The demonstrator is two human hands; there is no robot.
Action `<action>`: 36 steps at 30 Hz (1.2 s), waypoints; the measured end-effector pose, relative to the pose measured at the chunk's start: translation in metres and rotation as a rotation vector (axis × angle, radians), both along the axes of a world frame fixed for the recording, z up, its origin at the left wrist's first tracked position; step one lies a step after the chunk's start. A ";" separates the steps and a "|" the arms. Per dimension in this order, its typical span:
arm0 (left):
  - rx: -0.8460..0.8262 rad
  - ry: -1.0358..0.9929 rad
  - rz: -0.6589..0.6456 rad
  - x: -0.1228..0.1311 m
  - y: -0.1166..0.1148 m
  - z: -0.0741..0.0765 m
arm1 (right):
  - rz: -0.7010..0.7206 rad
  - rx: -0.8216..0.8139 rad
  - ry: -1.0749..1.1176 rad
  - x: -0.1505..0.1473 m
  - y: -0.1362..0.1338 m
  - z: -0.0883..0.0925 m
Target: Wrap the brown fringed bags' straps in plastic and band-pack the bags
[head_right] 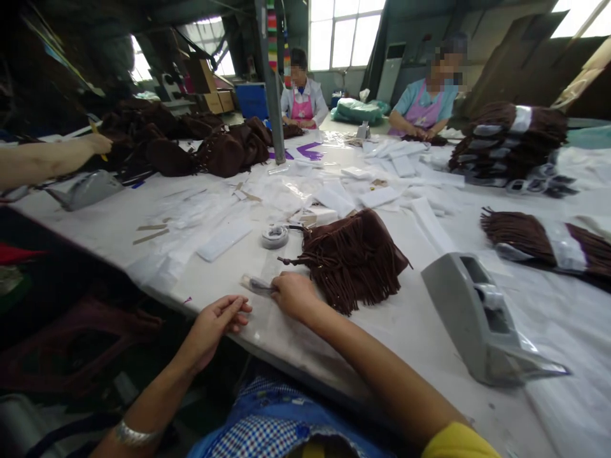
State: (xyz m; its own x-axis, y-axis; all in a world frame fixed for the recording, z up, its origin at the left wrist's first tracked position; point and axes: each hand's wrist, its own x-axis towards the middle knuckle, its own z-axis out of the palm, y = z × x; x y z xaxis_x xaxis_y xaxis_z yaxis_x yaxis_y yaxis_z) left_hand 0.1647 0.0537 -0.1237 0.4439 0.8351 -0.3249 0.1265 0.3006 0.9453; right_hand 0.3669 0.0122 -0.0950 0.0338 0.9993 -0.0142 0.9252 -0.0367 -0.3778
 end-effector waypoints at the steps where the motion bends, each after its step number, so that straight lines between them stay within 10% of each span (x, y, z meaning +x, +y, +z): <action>1: -0.072 -0.021 0.004 -0.002 0.000 0.002 | 0.016 0.026 0.015 0.001 -0.003 0.000; 6: -0.437 -0.179 0.011 -0.006 0.001 0.011 | 0.112 0.398 0.032 0.010 -0.036 -0.005; 12: -0.640 -0.227 -0.313 0.006 -0.020 0.017 | 0.247 0.671 -0.154 0.025 -0.077 -0.017; 32: -1.014 -0.365 -0.604 0.046 -0.087 0.025 | 0.338 0.709 -0.077 -0.014 -0.190 0.028; 36: -0.861 -0.244 -0.549 0.060 -0.096 0.021 | 0.238 0.648 0.048 -0.019 -0.211 0.029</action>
